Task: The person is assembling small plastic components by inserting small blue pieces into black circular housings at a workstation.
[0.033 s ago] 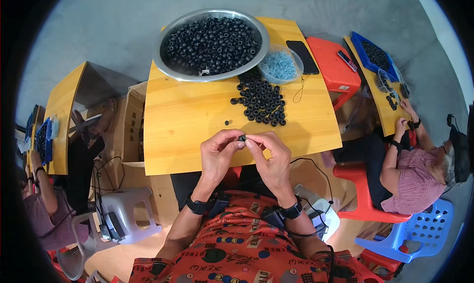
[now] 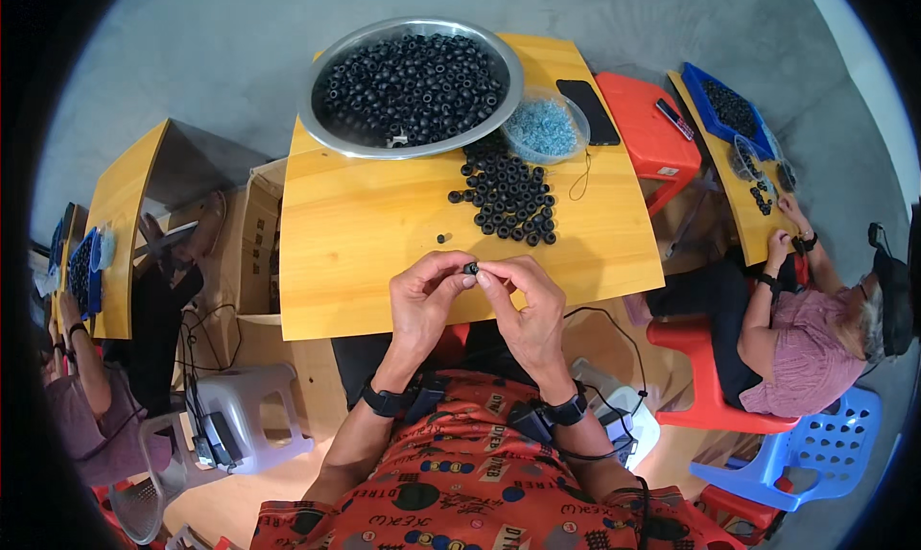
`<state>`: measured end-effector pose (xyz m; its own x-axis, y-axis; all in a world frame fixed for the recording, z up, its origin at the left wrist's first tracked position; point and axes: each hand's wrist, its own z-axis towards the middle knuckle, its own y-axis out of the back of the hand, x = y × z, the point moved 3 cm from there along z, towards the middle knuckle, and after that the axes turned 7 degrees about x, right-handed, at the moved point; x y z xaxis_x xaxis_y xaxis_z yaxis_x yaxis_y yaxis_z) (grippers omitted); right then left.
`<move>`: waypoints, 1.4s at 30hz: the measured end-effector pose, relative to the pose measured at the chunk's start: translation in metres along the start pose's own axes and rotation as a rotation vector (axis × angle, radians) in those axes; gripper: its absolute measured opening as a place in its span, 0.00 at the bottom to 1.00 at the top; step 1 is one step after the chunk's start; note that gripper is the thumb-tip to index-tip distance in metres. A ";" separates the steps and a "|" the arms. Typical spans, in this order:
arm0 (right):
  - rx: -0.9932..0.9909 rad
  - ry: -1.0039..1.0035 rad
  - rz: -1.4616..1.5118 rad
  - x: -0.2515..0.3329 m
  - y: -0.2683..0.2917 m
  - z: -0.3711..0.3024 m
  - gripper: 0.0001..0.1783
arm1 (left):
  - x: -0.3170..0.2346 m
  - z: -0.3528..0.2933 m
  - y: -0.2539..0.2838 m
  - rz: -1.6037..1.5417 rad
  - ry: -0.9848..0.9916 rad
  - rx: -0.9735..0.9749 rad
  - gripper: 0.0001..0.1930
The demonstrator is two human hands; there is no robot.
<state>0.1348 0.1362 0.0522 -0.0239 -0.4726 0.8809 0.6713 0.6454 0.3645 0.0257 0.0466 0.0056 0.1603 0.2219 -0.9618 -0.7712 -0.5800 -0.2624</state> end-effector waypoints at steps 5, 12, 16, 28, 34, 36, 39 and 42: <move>0.006 0.041 -0.132 0.005 0.003 -0.002 0.06 | -0.007 -0.002 0.001 0.246 -0.117 0.022 0.14; 0.079 -0.148 0.036 -0.012 0.009 -0.013 0.06 | -0.005 -0.013 -0.010 0.236 -0.076 0.104 0.13; 0.136 -0.393 0.509 -0.039 -0.001 -0.015 0.08 | -0.002 -0.012 -0.008 0.346 -0.131 0.102 0.12; 0.182 0.013 -0.072 -0.044 -0.032 0.037 0.11 | 0.012 -0.008 0.060 0.066 0.019 -0.226 0.10; 0.121 0.168 -0.382 -0.052 -0.058 0.042 0.10 | 0.021 -0.009 0.063 0.060 -0.038 -0.272 0.09; 0.127 0.138 -0.379 -0.054 -0.061 0.041 0.09 | 0.023 -0.010 0.064 0.096 -0.036 -0.267 0.09; 0.201 -0.167 0.092 -0.064 -0.043 0.038 0.08 | 0.016 -0.009 0.056 0.093 0.005 -0.252 0.09; 0.173 -0.279 0.432 -0.068 -0.024 0.030 0.09 | 0.009 -0.005 0.044 0.017 0.040 -0.214 0.08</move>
<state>0.0980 0.1706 -0.0074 0.0152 0.0198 0.9997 0.5327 0.8459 -0.0249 -0.0035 0.0189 -0.0150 0.1758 0.1819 -0.9675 -0.6265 -0.7374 -0.2525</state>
